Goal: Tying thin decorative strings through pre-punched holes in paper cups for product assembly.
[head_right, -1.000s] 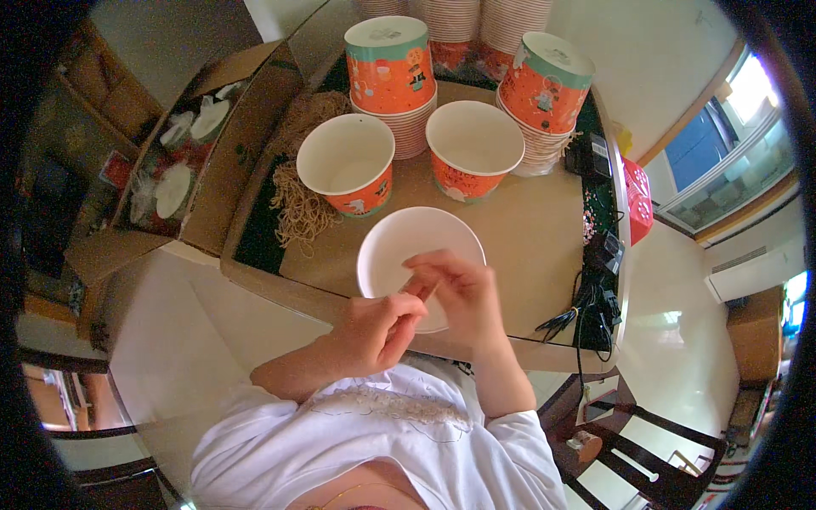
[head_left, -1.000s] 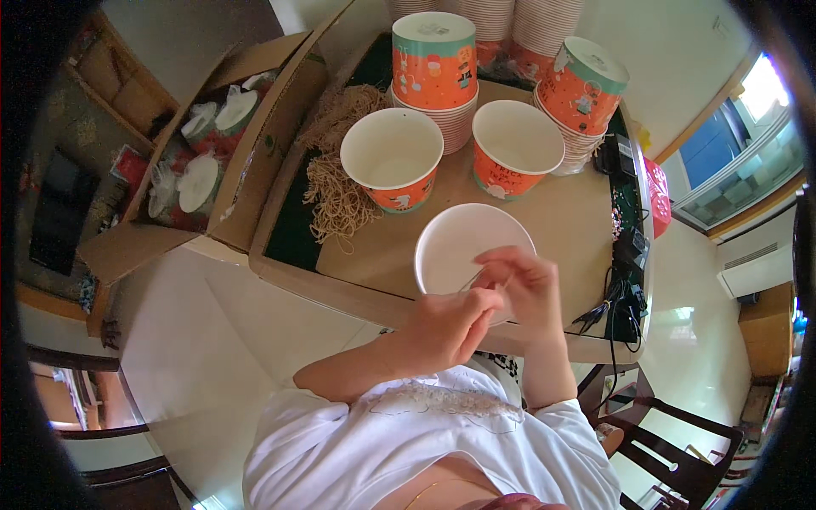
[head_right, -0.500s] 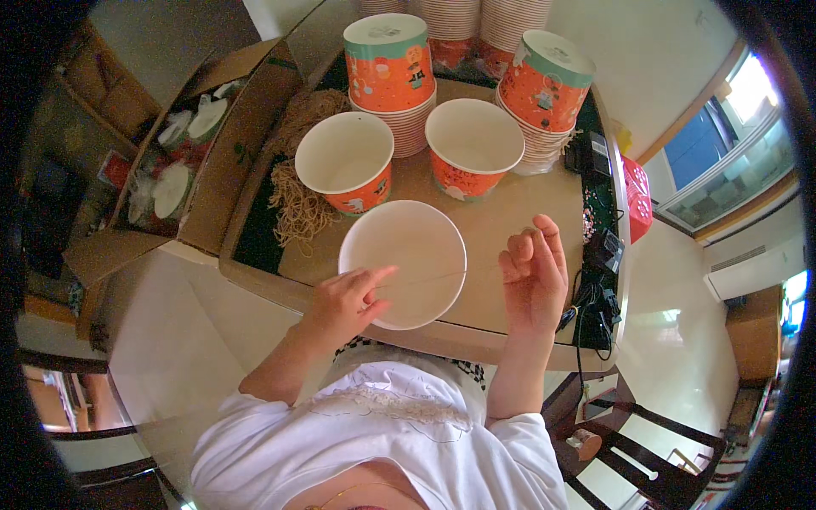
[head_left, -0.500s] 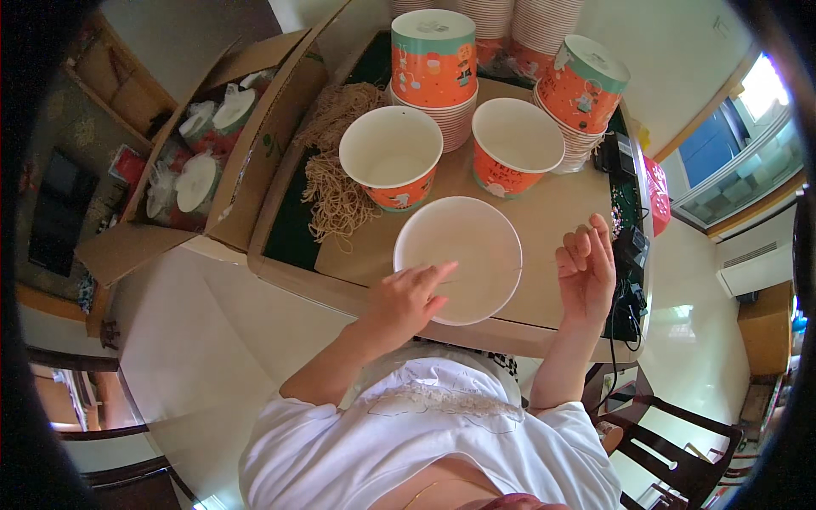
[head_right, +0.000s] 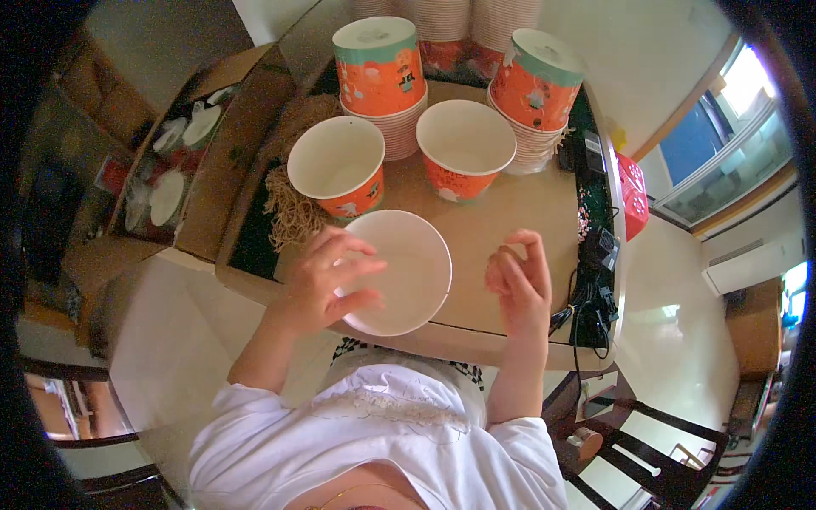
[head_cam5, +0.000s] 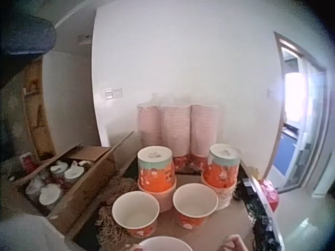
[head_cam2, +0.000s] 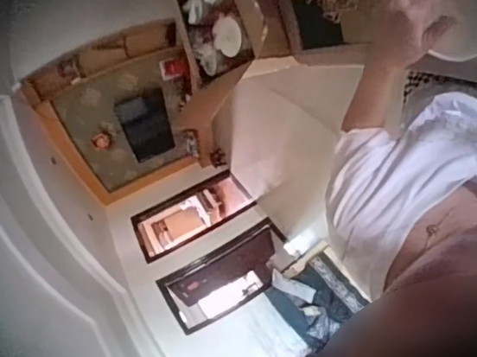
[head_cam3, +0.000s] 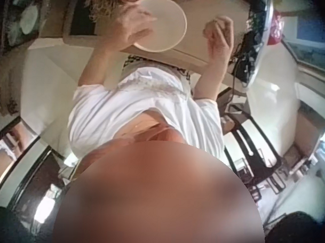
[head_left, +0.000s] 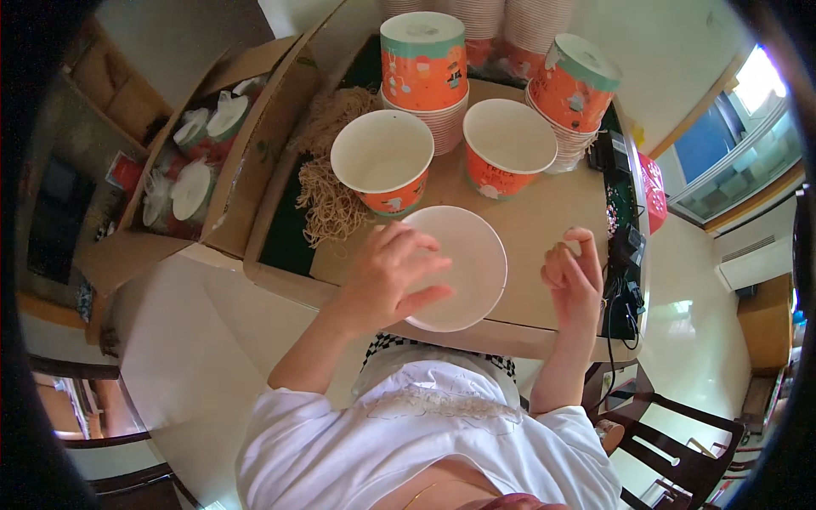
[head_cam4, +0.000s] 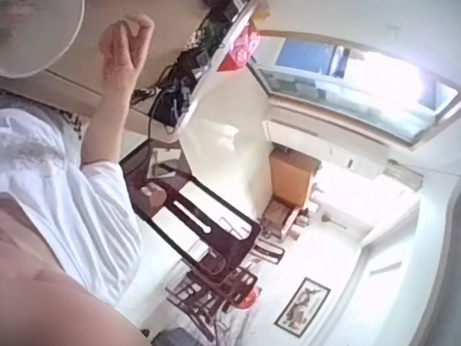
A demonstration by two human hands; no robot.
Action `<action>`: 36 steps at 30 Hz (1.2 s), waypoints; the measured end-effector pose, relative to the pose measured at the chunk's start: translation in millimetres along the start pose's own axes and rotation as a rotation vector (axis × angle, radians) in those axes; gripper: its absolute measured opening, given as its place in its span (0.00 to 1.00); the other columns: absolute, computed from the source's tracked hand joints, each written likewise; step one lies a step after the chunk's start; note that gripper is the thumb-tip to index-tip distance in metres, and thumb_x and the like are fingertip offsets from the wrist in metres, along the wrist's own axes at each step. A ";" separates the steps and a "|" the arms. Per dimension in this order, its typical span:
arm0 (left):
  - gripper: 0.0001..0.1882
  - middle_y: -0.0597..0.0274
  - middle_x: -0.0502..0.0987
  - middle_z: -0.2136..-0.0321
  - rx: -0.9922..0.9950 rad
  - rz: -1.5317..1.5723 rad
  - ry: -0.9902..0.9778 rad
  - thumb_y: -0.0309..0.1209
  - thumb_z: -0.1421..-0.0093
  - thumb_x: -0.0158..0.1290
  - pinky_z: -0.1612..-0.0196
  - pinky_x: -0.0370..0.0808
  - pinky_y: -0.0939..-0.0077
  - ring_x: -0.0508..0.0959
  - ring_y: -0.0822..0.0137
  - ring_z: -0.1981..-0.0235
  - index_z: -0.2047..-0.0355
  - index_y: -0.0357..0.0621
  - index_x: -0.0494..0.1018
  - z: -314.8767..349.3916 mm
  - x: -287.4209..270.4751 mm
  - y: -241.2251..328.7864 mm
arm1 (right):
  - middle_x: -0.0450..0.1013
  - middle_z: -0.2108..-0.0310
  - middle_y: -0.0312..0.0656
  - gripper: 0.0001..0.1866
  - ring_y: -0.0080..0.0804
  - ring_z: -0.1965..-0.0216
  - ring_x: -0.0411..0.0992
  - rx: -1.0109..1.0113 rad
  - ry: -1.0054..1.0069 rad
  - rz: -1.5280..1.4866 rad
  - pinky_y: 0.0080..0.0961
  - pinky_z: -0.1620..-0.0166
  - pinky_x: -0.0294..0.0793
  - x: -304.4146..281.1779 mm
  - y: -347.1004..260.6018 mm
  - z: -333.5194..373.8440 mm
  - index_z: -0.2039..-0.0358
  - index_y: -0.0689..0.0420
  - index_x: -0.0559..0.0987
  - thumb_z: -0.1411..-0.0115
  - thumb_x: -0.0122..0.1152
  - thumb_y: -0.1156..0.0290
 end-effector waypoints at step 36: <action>0.04 0.54 0.70 0.76 -0.341 0.390 0.004 0.23 0.41 0.49 0.70 0.68 0.63 0.73 0.53 0.73 0.71 0.39 0.65 -18.1 56.9 7.1 | 0.72 0.71 0.33 0.03 0.15 0.69 0.69 0.047 -0.086 0.526 0.13 0.65 0.68 39.4 24.2 7.2 0.67 0.64 0.75 0.42 0.57 0.82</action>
Point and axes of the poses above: each hand's wrist, its own z-axis away from the middle knuckle, its own x-axis out of the palm, y = z × x, the point moved 8 cm from there along -z, towards the middle knuckle
